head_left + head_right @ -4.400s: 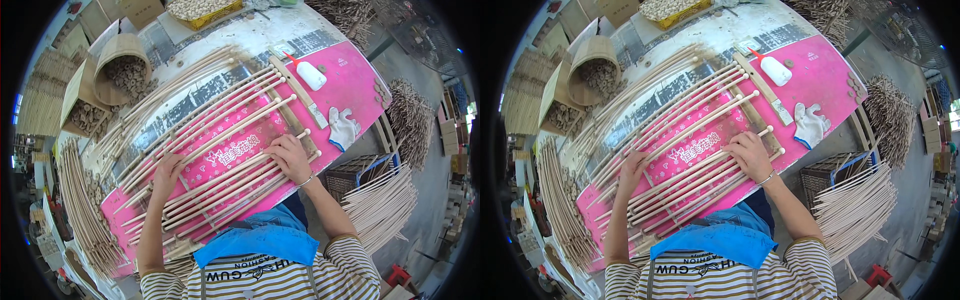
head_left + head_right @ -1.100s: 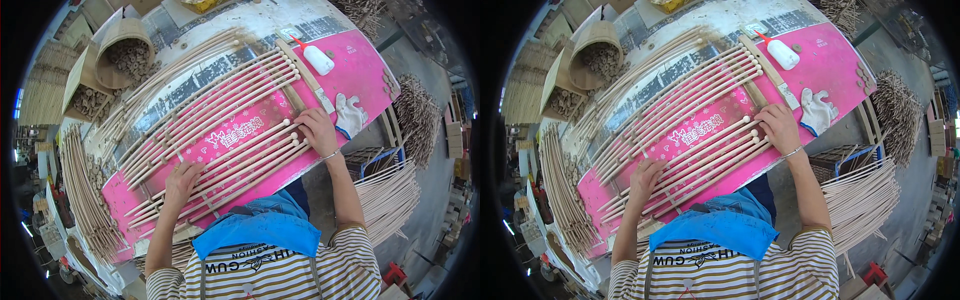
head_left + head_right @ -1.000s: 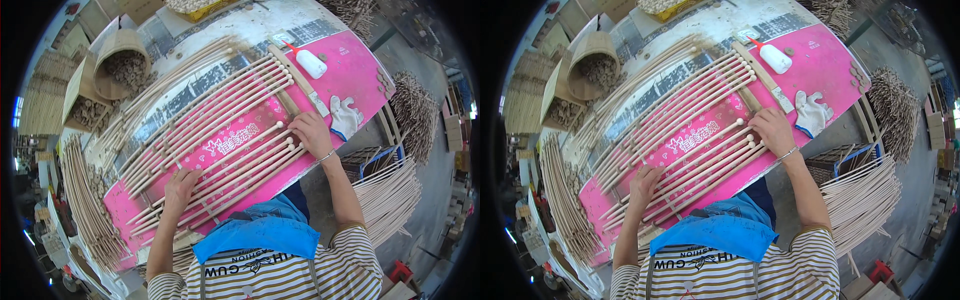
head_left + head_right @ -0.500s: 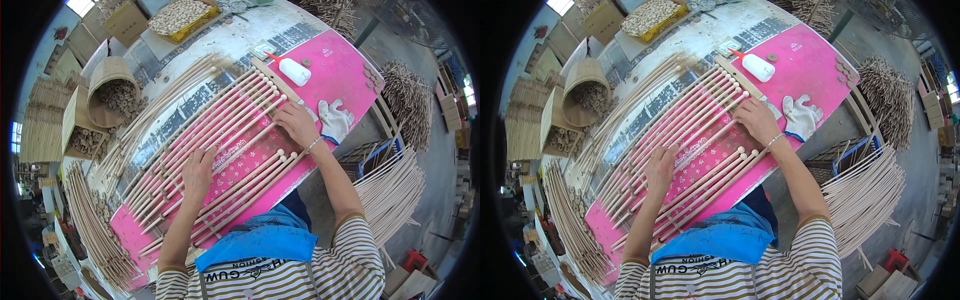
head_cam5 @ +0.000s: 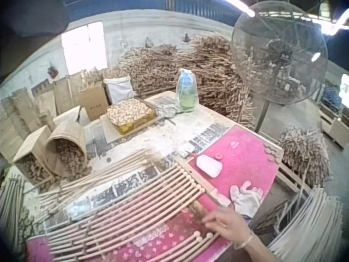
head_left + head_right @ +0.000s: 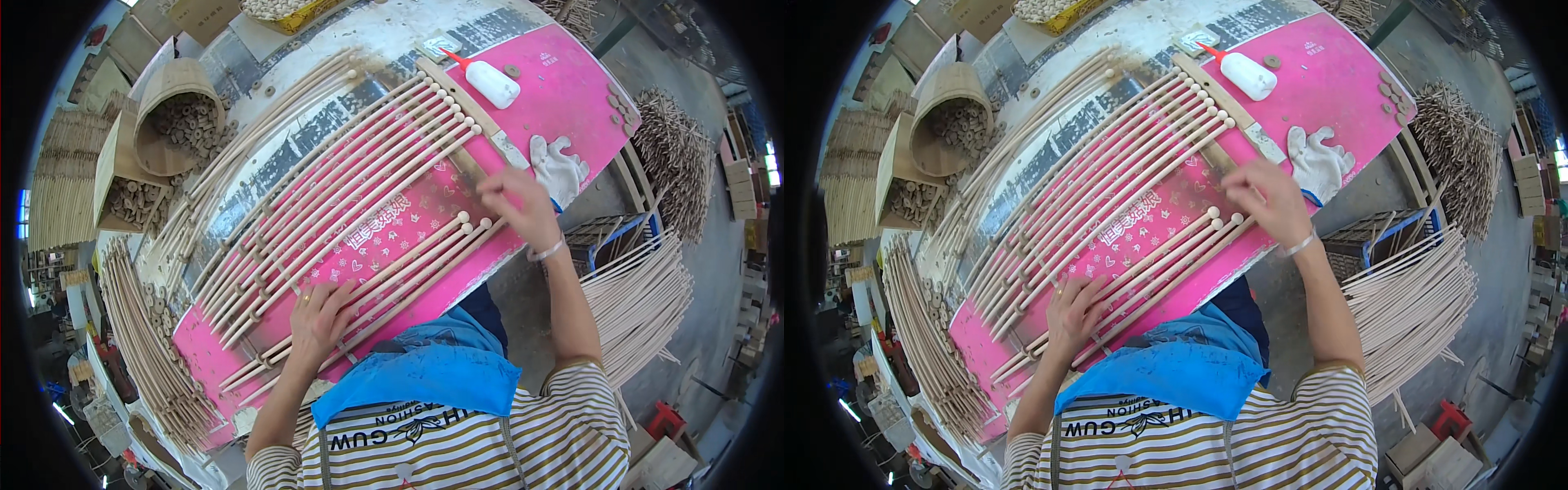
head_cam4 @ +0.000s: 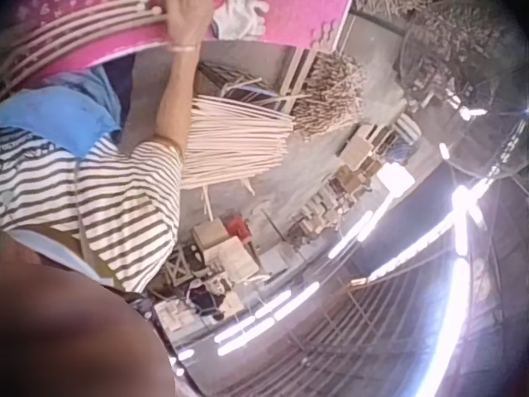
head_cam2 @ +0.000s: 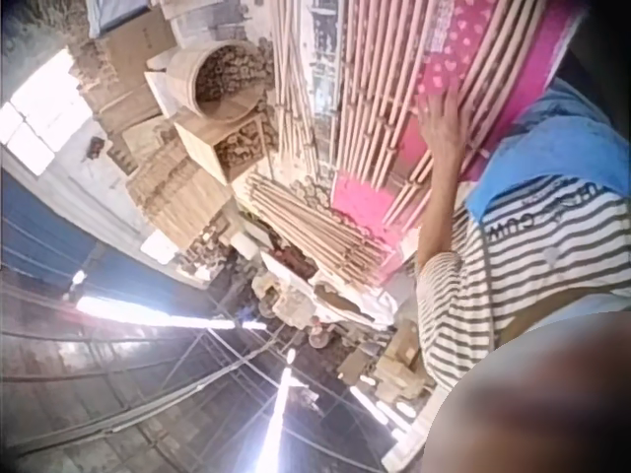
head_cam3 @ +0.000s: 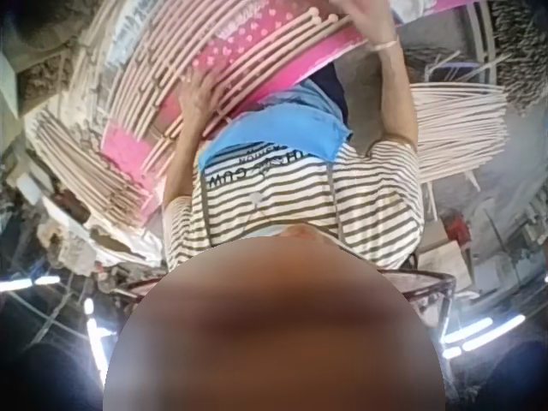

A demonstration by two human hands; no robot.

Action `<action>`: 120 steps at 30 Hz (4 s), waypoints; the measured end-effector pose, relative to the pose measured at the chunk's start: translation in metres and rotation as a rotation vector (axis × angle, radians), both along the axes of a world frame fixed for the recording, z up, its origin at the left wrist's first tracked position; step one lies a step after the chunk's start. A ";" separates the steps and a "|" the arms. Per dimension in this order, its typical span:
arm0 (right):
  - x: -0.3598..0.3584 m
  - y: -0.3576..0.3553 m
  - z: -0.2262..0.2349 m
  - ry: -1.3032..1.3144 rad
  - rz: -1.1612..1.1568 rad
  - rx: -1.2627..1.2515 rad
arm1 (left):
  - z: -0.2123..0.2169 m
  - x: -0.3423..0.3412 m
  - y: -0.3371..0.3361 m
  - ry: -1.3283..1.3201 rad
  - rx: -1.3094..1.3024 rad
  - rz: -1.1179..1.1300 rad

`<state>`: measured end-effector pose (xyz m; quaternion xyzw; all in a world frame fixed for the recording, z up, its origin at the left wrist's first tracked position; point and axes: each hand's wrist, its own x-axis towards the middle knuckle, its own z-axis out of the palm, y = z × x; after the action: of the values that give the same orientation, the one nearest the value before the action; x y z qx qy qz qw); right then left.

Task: Assembling a wooden lattice structure by inserting wooden rods into holes in frame blocks and applying glue.

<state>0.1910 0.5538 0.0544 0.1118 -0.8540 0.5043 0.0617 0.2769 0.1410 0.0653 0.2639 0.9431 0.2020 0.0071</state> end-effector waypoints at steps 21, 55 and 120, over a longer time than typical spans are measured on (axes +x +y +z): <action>0.081 -0.029 -0.054 0.277 -0.201 0.258 | -0.021 -0.042 0.057 0.160 0.081 0.015; 0.078 -0.012 -0.065 0.284 -0.444 0.291 | -0.028 -0.044 0.086 0.210 -0.070 0.025; 0.065 -0.058 -0.051 0.314 -0.555 0.241 | -0.016 -0.049 0.103 0.252 -0.061 -0.160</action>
<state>0.2559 0.4954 0.0033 -0.0420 -0.8855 0.3402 0.3137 0.2274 0.2435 0.0495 0.3611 0.9182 0.1373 -0.0872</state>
